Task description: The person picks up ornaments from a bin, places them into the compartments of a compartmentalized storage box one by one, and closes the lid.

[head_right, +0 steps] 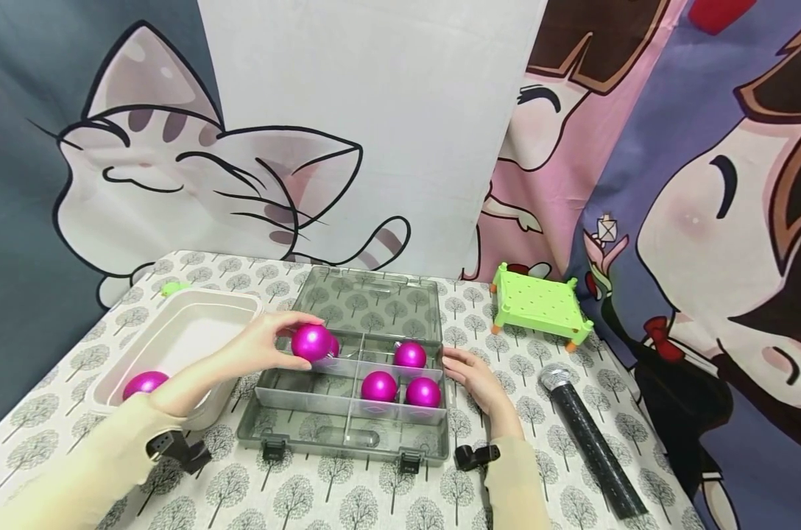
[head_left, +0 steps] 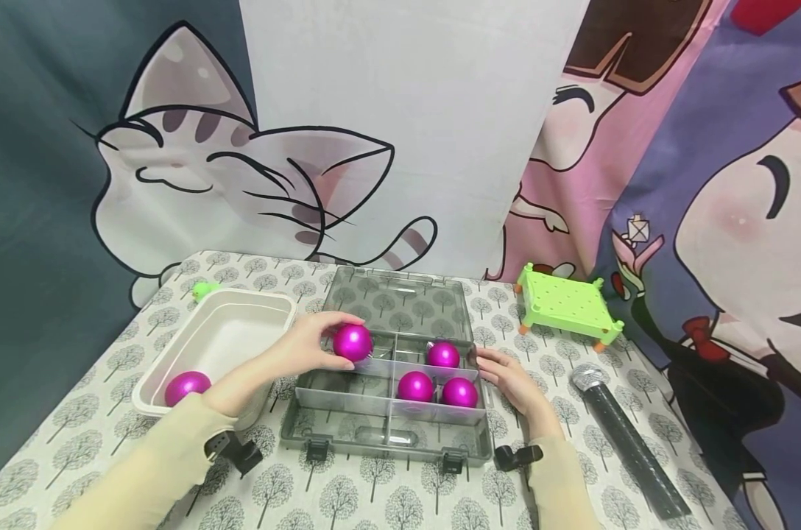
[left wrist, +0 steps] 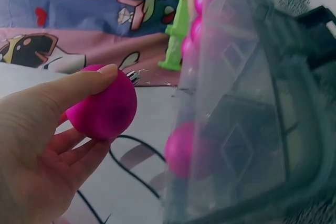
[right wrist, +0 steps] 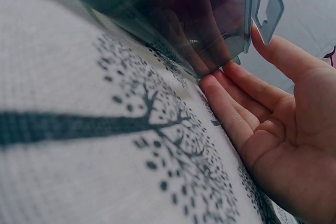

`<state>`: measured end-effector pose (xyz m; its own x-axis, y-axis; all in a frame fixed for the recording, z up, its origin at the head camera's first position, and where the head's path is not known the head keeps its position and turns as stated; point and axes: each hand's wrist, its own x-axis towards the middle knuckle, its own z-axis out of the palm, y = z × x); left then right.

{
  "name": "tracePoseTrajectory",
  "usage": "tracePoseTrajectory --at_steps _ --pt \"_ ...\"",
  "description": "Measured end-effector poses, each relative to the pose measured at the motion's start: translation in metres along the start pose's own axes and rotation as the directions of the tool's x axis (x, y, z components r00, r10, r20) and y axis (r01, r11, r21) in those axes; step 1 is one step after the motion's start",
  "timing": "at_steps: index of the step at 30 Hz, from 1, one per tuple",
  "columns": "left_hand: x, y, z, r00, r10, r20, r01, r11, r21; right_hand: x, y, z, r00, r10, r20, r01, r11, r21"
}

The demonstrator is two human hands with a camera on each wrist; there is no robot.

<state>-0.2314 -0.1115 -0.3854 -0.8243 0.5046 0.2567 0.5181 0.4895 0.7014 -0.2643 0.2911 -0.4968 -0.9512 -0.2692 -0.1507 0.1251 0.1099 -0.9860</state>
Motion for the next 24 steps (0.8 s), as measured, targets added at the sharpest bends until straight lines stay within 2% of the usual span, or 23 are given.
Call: tracePoseTrajectory --at_steps 5,9,24 --pt "0.004 0.003 0.016 1.000 0.019 0.010 -0.019 0.999 0.028 0.001 0.001 -0.001 1.000 0.006 -0.004 -0.006 1.000 -0.001" --pt "0.007 0.003 0.025 0.999 0.028 0.041 -0.029 0.999 0.016 0.000 0.000 -0.001 1.000 -0.001 0.003 0.001 1.000 0.002" --pt "0.009 0.002 0.043 0.994 0.016 0.106 -0.019 0.999 0.027 0.000 0.000 0.000 1.000 0.006 -0.004 -0.006 1.000 -0.006"
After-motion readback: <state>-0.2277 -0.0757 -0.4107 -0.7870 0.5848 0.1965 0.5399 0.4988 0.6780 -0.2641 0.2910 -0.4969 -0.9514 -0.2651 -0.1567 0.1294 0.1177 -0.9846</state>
